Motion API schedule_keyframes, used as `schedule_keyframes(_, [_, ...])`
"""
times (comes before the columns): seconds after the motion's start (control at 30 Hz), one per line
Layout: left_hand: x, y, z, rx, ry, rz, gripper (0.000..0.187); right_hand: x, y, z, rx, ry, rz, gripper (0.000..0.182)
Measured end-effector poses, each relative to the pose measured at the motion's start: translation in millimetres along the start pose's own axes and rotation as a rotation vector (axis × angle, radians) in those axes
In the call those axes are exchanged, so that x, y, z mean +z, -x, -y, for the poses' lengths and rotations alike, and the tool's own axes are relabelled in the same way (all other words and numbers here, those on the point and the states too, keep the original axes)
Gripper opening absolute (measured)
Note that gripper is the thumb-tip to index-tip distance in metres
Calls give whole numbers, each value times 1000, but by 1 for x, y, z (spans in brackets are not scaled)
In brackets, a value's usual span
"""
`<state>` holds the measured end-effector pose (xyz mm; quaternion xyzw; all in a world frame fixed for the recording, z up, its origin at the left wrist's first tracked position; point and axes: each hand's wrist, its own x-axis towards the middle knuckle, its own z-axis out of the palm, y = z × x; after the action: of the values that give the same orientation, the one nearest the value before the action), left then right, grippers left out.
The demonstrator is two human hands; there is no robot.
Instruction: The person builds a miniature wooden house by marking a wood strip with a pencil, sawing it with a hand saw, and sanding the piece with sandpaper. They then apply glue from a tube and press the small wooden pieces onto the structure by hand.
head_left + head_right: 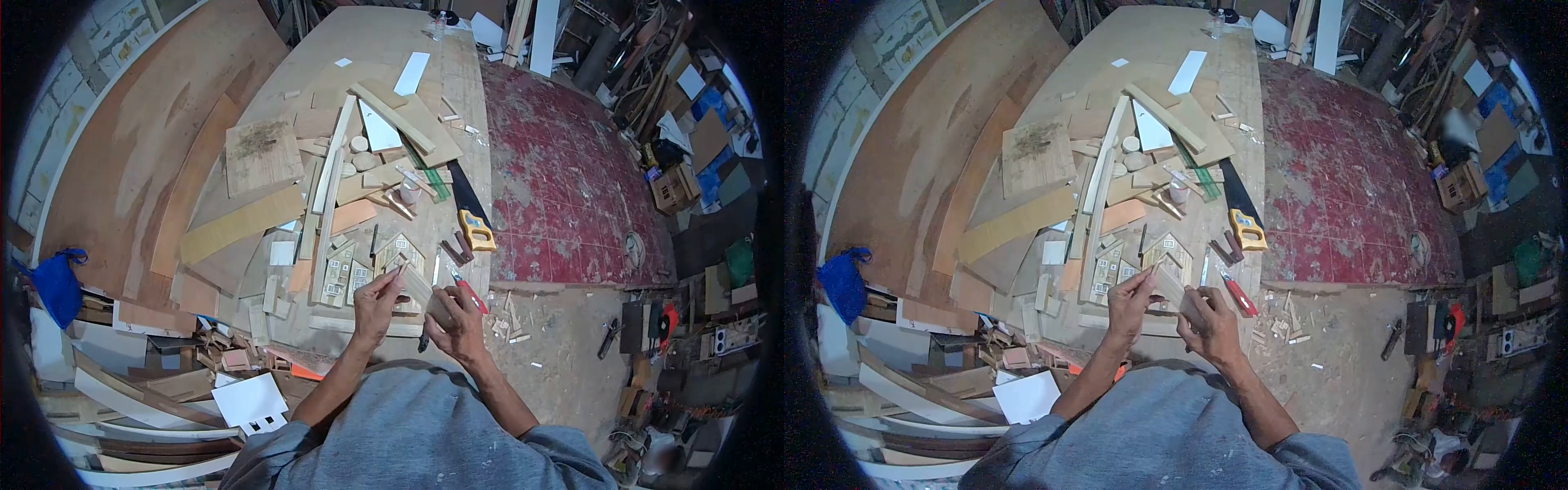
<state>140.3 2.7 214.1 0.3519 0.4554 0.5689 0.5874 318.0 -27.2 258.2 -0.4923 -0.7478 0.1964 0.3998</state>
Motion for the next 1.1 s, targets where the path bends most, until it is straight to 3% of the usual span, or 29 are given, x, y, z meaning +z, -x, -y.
schedule_keyframes(0.07, [0, 0, 0, -106, 154, -14, 32, -1, 0, 2, 19, -27, 12, 51])
schedule_keyframes(0.47, [9, 4, -13, -206, 217, 4, 32, -4, 7, -1, 87, -86, -18, 52])
schedule_keyframes(0.7, [5, 1, -19, -186, -4, 97, 37, 5, 13, -13, 152, -223, -62, 51])
schedule_keyframes(0.77, [1, -3, -10, -21, -93, 213, 40, 5, 14, -15, 175, -284, -85, 50])
schedule_keyframes(0.9, [1, -4, -25, -27, -73, 273, 40, 5, 15, -19, 228, -338, -77, 50])
schedule_keyframes(0.97, [1, -6, -26, -128, 28, 264, 38, 6, 15, -21, 222, -350, -93, 50])
schedule_keyframes(1.1, [1, -6, -23, -84, -39, 243, 38, 5, 14, -18, 155, -285, -96, 50])
